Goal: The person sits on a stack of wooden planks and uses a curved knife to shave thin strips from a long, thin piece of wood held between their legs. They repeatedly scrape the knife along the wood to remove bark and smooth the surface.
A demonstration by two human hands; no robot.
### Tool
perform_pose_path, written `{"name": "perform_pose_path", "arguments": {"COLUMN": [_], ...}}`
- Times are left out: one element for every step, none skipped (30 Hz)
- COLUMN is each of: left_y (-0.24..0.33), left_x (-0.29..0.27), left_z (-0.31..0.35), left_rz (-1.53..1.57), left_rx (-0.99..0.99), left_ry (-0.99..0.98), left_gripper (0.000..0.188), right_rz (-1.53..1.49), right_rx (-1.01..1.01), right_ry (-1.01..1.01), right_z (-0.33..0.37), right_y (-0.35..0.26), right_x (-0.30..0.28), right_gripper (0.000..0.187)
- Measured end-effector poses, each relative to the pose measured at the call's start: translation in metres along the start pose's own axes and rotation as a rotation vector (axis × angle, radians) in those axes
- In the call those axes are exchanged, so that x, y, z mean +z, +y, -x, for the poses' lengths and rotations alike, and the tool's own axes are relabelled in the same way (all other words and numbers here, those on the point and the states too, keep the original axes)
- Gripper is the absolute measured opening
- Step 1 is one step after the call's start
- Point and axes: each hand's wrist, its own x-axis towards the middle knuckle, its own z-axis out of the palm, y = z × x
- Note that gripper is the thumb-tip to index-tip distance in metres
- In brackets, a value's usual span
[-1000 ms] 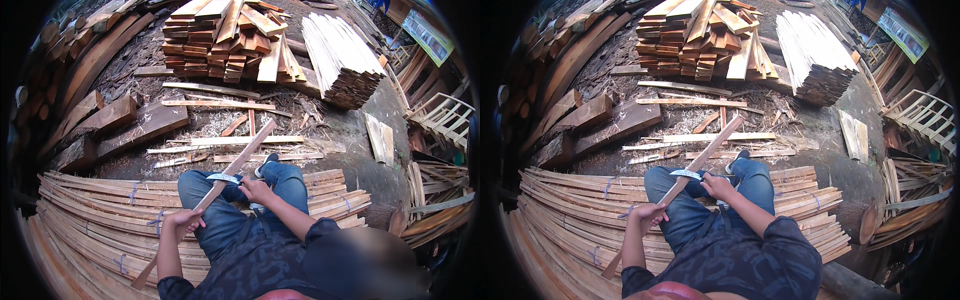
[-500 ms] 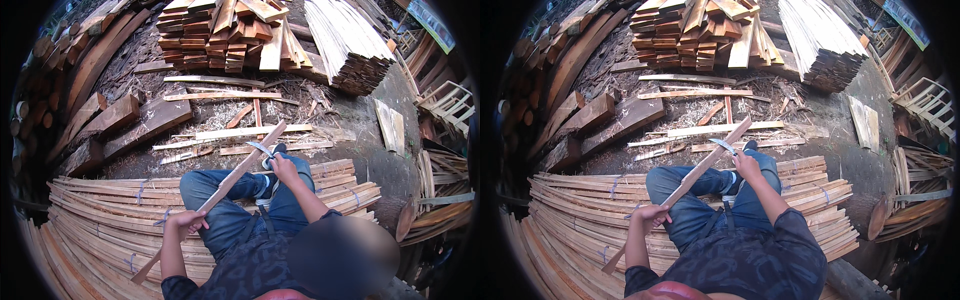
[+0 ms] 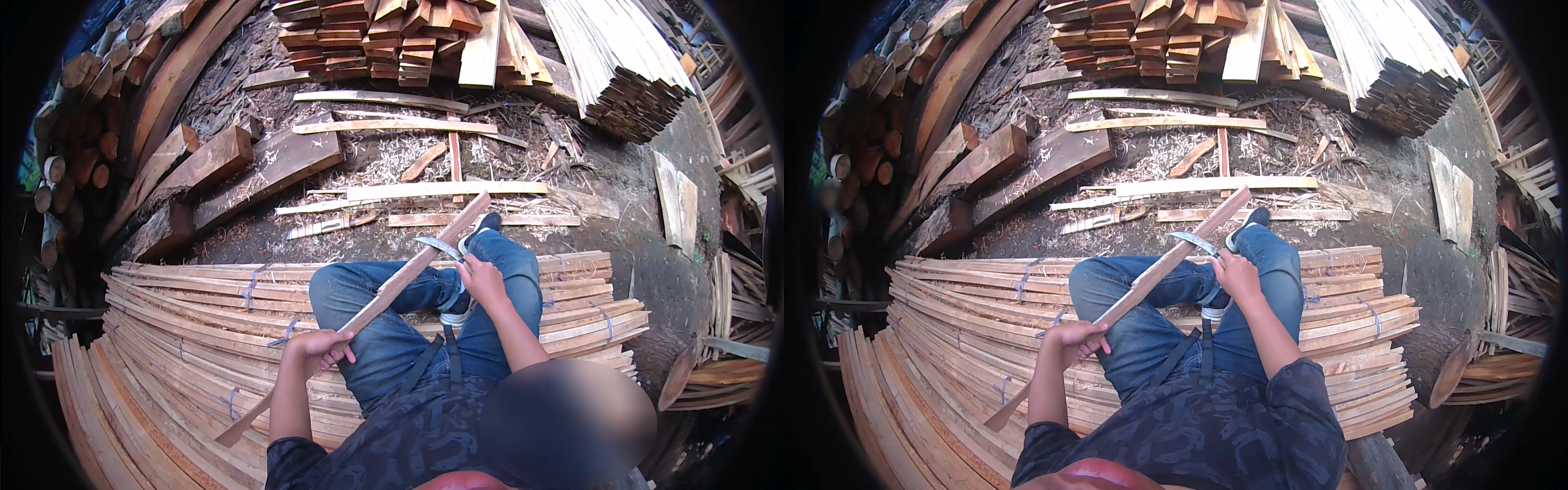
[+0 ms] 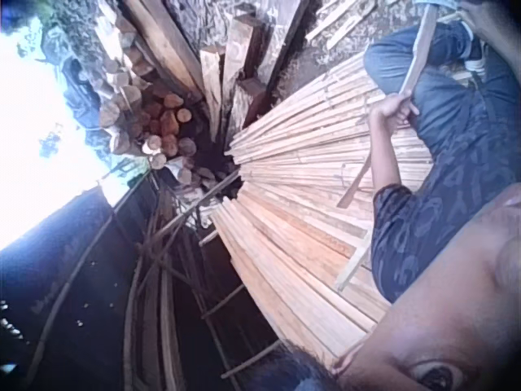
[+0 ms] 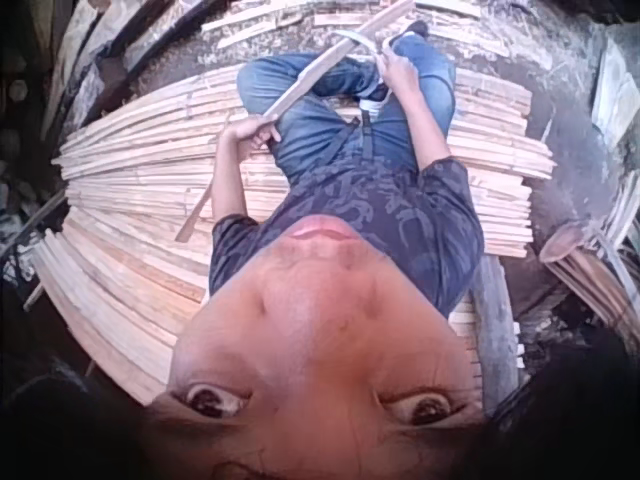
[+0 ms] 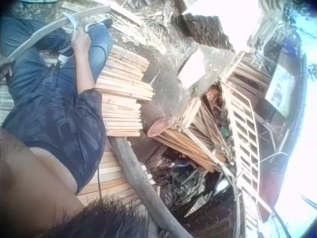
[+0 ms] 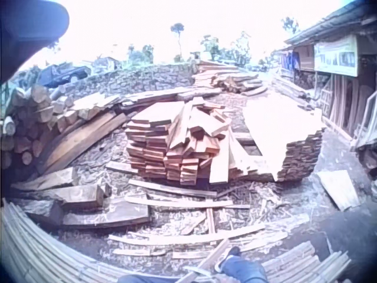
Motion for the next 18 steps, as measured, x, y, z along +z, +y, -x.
{"name": "perform_pose_path", "arguments": {"left_y": [-0.003,-0.012,-0.015,-0.017,-0.018,-0.021,-0.019,-0.016,-0.012,-0.009,-0.010,-0.011,-0.013,-0.013,-0.013,-0.014,-0.019,-0.019], "left_x": [-0.007,-0.012,-0.012,-0.014,-0.016,-0.014,-0.014,-0.010,-0.004,-0.002,-0.001,-0.003,-0.004,-0.006,-0.007,-0.009,-0.014,-0.014], "left_z": [-0.002,-0.006,-0.007,-0.009,-0.009,-0.011,-0.013,-0.011,-0.008,-0.006,-0.005,-0.005,-0.006,-0.008,-0.009,-0.011,-0.014,-0.012], "left_rz": [0.043,0.092,0.087,0.082,0.085,0.092,0.093,0.084,0.076,0.069,0.064,0.067,0.071,0.080,0.090,0.099,0.110,0.092], "left_rx": [0.003,-0.006,0.027,0.056,0.053,0.036,0.052,0.039,0.028,0.018,0.011,0.006,0.002,0.007,0.013,0.021,0.026,0.034], "left_ry": [-0.028,-0.066,-0.089,-0.116,-0.125,-0.144,-0.123,-0.104,-0.086,-0.069,-0.051,-0.031,-0.012,-0.041,-0.071,-0.100,-0.138,-0.130], "left_gripper": [0.058,0.060,0.061,0.062,0.062,0.063,0.063,0.063,0.062,0.061,0.061,0.060,0.060,0.060,0.060,0.060,0.060,0.061], "right_rz": [-0.012,-0.058,-0.099,-0.125,-0.104,-0.113,-0.133,-0.151,-0.093,-0.033,-0.077,-0.062,-0.061,-0.054,-0.064,-0.073,-0.088,-0.095], "right_rx": [-0.011,-0.031,-0.085,-0.134,-0.183,-0.267,-0.286,-0.308,-0.256,-0.204,-0.105,-0.094,-0.100,-0.101,-0.098,-0.095,-0.097,-0.141], "right_ry": [0.012,0.061,0.068,0.054,-0.020,0.007,-0.037,-0.092,-0.066,-0.042,0.038,0.055,0.040,0.032,0.045,0.058,0.069,0.043], "right_z": [0.001,0.004,0.006,0.008,0.014,0.023,0.024,0.028,0.027,0.020,0.006,-0.005,-0.007,-0.009,-0.007,-0.002,0.003,0.009], "right_y": [-0.003,-0.011,-0.012,-0.017,-0.026,-0.032,-0.035,-0.035,-0.031,-0.022,-0.009,-0.002,0.003,0.002,0.001,-0.001,-0.009,-0.016], "right_x": [0.003,0.005,0.003,0.002,-0.003,0.001,0.002,0.003,0.003,0.003,0.004,-0.009,-0.003,-0.003,-0.002,-0.002,-0.003,-0.003], "right_gripper": [0.029,0.029,0.029,0.029,0.030,0.030,0.030,0.030,0.030,0.030,0.030,0.030,0.030,0.031,0.031,0.031,0.031,0.031]}}
